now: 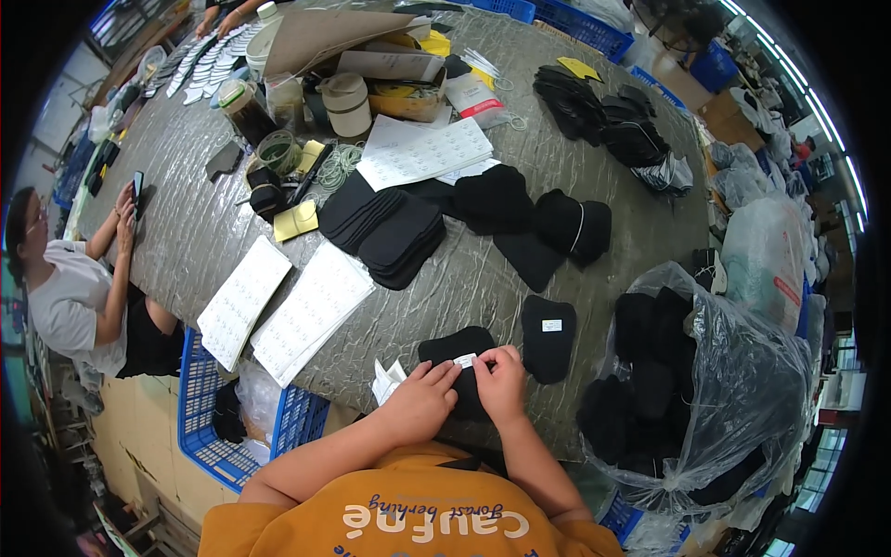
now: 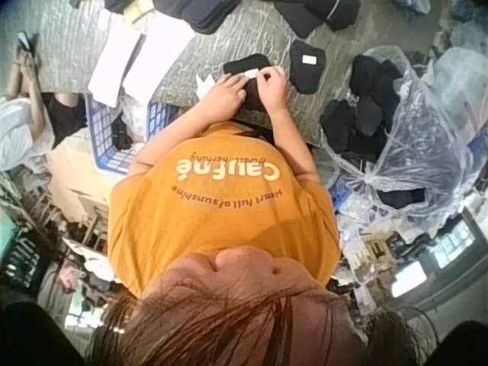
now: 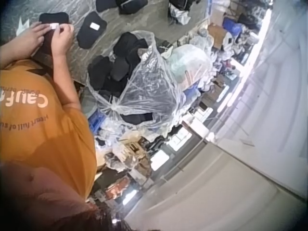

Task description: Apply adhesive labels to small black material components on a factory table.

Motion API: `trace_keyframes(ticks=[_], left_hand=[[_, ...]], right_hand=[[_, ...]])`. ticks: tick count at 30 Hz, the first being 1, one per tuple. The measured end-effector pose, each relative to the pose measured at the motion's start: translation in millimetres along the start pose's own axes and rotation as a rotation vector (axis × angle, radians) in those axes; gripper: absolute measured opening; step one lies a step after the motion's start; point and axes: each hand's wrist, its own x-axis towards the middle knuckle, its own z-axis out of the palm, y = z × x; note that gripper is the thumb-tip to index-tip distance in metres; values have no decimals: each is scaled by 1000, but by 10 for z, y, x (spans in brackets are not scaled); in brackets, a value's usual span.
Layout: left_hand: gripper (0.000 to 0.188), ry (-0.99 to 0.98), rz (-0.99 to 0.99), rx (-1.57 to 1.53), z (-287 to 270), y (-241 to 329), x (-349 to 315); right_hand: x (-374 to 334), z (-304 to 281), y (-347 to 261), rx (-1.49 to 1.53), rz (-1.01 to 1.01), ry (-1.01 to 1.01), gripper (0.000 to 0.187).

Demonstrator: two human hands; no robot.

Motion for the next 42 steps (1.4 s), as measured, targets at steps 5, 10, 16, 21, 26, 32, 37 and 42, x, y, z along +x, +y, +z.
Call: trace_keyframes(ticks=[5, 10, 16, 21, 26, 32, 37, 42], left_hand=[[19, 1, -5, 11, 4, 16, 11], [19, -10, -10, 33, -9, 28, 19], [20, -26, -7, 48, -18, 42, 26], [20, -43, -8, 64, -20, 54, 25], [20, -29, -9, 63, -2, 49, 25], [19, -16, -18, 55, -4, 36, 23], [20, 5, -63, -36, -65, 18, 7], [20, 30, -76, -81, -205, -42, -57]], right_hand=[[24, 30, 70, -12, -3, 22, 12], [31, 48, 68, -26, 22, 29, 13], [44, 62, 63, -42, 86, 5, 16], [81, 72, 106, -92, 28, 25, 25], [106, 120, 221, -26, 39, 42, 25], [128, 84, 271, 70, 87, 113, 23], [144, 50, 310, 213, 224, 67, 21], [154, -105, 223, 314, 210, -50, 14]])
